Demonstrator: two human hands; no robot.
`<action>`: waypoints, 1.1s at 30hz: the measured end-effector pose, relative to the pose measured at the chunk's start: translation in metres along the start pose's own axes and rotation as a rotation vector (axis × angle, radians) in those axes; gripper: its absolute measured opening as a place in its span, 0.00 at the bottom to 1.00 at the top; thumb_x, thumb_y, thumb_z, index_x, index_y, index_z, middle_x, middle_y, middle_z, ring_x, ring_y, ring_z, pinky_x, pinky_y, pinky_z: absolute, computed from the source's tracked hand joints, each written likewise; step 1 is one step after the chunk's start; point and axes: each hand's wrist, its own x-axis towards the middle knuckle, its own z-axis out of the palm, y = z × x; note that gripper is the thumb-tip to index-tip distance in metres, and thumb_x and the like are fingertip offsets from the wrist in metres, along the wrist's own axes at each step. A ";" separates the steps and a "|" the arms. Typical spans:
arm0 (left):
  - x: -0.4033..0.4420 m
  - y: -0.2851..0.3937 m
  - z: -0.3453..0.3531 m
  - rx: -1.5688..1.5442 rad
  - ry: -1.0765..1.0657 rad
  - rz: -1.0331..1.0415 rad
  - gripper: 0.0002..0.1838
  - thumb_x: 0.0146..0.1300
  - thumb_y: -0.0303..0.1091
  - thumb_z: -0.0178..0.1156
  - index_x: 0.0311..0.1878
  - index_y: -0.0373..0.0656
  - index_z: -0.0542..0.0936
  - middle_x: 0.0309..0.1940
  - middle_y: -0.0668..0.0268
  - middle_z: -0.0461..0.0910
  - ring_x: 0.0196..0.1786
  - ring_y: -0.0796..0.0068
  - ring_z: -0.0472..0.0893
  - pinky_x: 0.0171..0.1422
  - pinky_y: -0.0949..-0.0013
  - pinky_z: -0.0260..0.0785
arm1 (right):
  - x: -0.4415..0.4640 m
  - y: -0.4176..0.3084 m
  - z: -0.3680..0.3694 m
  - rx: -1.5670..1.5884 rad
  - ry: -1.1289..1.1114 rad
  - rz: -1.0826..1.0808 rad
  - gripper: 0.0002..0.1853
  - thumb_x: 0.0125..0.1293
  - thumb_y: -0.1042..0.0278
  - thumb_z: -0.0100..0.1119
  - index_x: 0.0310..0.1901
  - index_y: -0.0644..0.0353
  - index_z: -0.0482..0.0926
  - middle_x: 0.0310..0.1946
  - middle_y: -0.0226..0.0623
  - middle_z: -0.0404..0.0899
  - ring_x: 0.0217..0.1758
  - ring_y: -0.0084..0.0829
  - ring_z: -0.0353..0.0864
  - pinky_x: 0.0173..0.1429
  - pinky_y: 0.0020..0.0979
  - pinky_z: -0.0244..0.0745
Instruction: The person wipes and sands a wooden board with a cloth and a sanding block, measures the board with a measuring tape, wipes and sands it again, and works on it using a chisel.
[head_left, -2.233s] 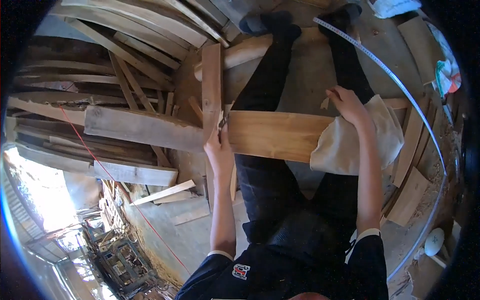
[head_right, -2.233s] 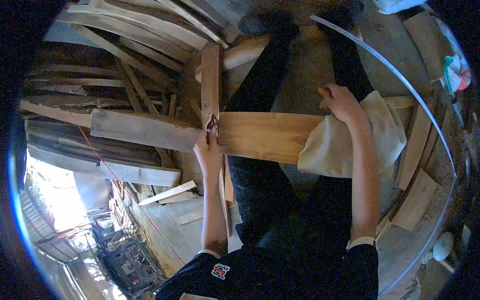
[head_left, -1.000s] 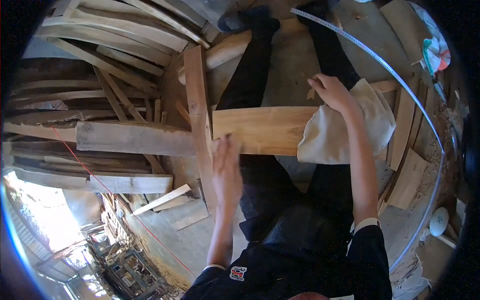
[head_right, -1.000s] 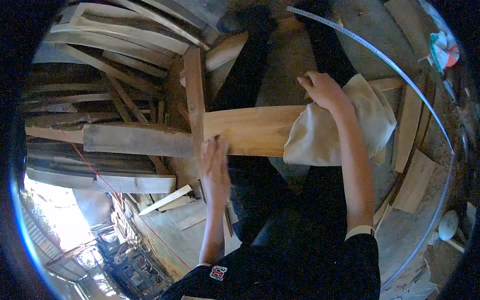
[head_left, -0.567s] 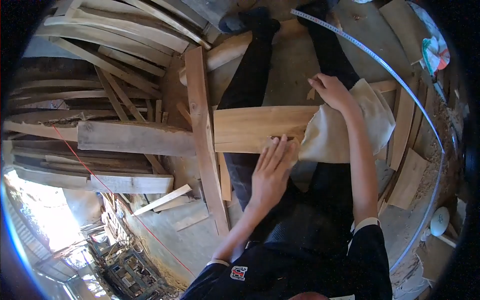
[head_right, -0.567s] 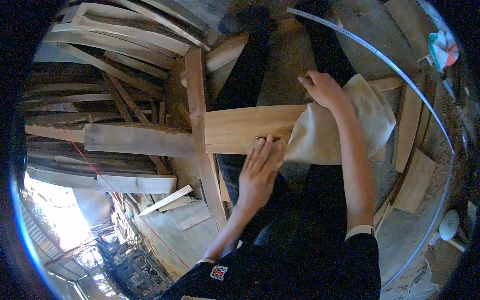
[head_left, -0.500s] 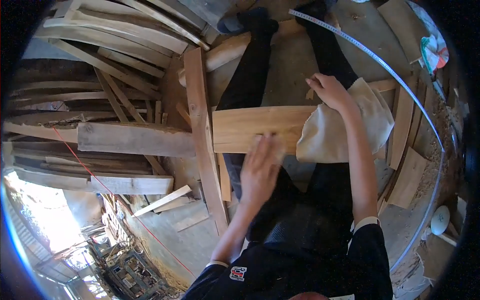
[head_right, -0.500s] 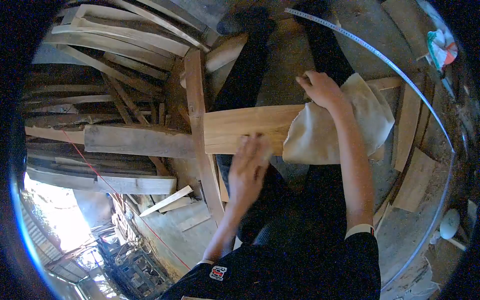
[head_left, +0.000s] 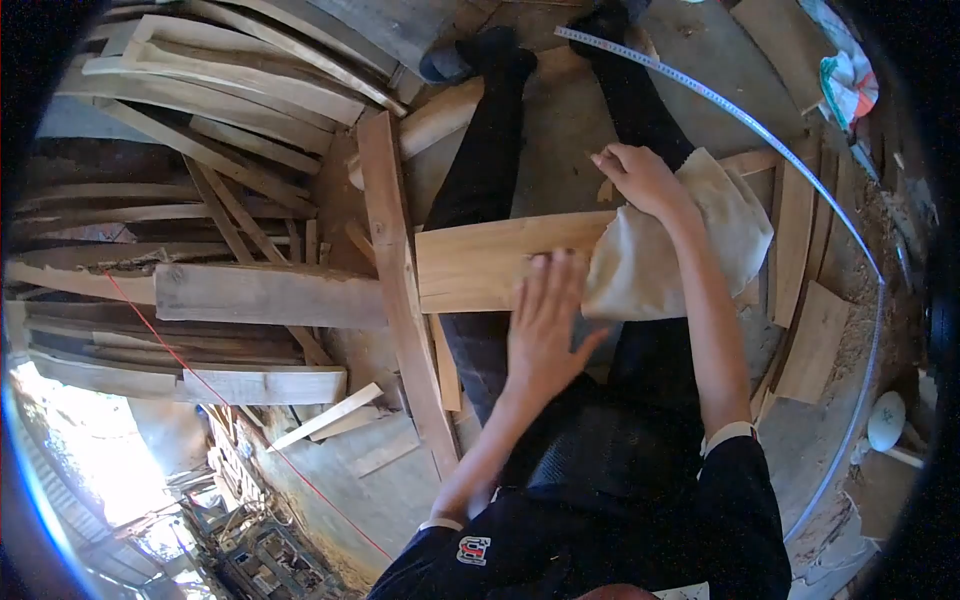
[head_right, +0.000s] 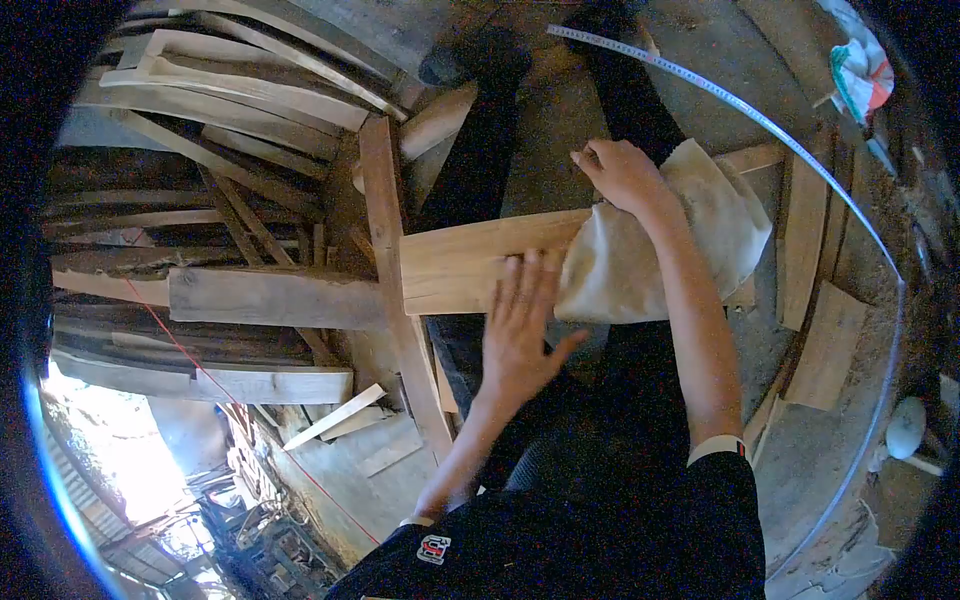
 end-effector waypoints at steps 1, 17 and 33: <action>0.003 0.008 0.003 -0.016 -0.004 0.059 0.49 0.58 0.52 0.66 0.78 0.44 0.55 0.79 0.55 0.50 0.81 0.50 0.48 0.80 0.45 0.43 | -0.001 -0.001 -0.001 -0.012 0.028 -0.015 0.22 0.73 0.50 0.54 0.40 0.67 0.79 0.34 0.56 0.81 0.41 0.55 0.81 0.42 0.45 0.73; -0.030 -0.130 -0.034 -0.164 0.303 -0.371 0.37 0.73 0.50 0.52 0.77 0.39 0.56 0.78 0.53 0.53 0.80 0.51 0.51 0.81 0.54 0.45 | 0.000 -0.001 -0.002 -0.112 -0.057 0.018 0.26 0.72 0.46 0.52 0.39 0.67 0.80 0.33 0.56 0.82 0.41 0.56 0.81 0.44 0.48 0.73; -0.009 -0.022 -0.003 -0.364 0.193 0.150 0.24 0.61 0.29 0.65 0.61 0.40 0.77 0.61 0.56 0.77 0.63 0.55 0.77 0.68 0.55 0.67 | -0.060 -0.038 -0.062 0.288 0.170 -0.141 0.15 0.76 0.60 0.50 0.49 0.62 0.82 0.31 0.42 0.85 0.35 0.31 0.84 0.42 0.33 0.75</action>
